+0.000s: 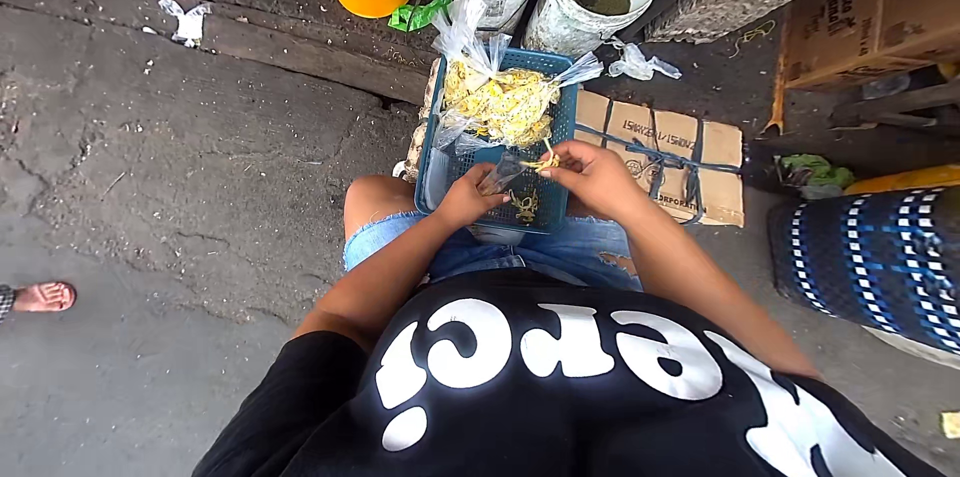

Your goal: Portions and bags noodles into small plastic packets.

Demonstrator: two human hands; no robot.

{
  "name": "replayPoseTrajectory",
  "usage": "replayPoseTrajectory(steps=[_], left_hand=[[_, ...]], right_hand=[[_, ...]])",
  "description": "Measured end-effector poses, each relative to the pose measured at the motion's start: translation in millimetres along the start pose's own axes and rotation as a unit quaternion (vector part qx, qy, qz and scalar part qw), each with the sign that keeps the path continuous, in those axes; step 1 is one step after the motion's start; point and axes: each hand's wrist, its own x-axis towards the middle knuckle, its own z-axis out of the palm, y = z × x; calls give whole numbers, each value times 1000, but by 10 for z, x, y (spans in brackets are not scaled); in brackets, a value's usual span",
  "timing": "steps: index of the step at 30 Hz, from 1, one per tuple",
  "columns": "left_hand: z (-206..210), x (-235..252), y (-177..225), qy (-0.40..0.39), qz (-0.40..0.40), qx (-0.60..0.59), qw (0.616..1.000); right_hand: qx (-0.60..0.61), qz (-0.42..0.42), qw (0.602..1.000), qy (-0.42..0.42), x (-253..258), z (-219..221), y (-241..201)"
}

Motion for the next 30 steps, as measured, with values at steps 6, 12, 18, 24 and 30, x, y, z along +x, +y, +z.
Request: replayPoseTrajectory(steps=[6,12,18,24,30], left_hand=[[9,2,-20,-10,-5,1,1000],[6,-5,-11,-10,-7,13,1000],[14,-3,-6,-20,-9,34,999],[-4,-21,-5,-16,-2,29,999],[3,-27,4,-6,0,31,999]], right_hand=[[92,-78,992,43,-48,-150,-336],[-8,-69,996,-49,-20,-154,-529],[-44,-37,996,-72,62,-163,-625],[-89,-71,990,-83,103,-32,-682],[-88,-103,987,-88,25,-57,-680]])
